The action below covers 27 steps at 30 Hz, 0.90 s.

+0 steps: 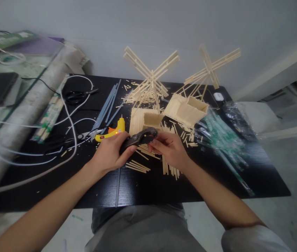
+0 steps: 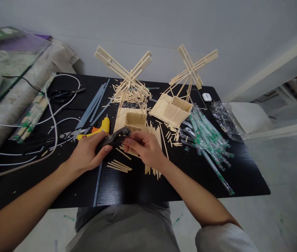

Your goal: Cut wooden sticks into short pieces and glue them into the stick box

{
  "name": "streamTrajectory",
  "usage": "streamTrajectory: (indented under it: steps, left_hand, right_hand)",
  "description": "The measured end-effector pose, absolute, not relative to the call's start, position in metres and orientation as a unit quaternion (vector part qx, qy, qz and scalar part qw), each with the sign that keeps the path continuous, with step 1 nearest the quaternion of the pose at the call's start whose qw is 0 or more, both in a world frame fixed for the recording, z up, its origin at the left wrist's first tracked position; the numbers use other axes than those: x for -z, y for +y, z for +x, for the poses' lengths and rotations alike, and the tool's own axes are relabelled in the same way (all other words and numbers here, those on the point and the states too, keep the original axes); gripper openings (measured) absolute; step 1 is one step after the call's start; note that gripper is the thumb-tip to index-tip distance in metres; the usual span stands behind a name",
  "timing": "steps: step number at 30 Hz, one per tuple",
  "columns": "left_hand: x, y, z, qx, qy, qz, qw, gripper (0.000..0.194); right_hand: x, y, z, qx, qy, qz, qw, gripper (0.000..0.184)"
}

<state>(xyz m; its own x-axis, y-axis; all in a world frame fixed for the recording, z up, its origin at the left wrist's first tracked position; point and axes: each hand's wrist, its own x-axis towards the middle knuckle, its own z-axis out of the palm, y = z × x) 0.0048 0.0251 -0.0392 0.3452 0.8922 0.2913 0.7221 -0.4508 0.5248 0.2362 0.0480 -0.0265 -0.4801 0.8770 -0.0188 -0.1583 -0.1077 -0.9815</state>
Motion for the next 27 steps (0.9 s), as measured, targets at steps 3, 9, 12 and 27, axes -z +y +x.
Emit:
streamTrajectory:
  steps: [3,9,12,27]
  left_hand:
    - [0.0371,0.0240,0.0057,-0.272,0.513,0.801,0.145,0.040]
    - [0.0380,0.0249,0.0040,-0.241,0.522,0.804,0.152,0.044]
    - [0.0400,0.0266,0.0021,-0.239,0.514,0.806,0.171,0.046]
    - [0.0340,0.0250,0.0026,-0.243,0.519,0.800,0.180,0.041]
  right_hand:
    - [0.0258,0.0477,0.2348,-0.664,-0.541,-0.333,0.395,0.032]
    - [0.0252,0.0488,0.2342,-0.660,-0.546,-0.328,0.399,0.032]
    - [0.0269,0.0502,0.2358,-0.664,-0.552,-0.320,0.389,0.033]
    - [0.0301,0.0497,0.2328,-0.689,-0.528,-0.313,0.385,0.035]
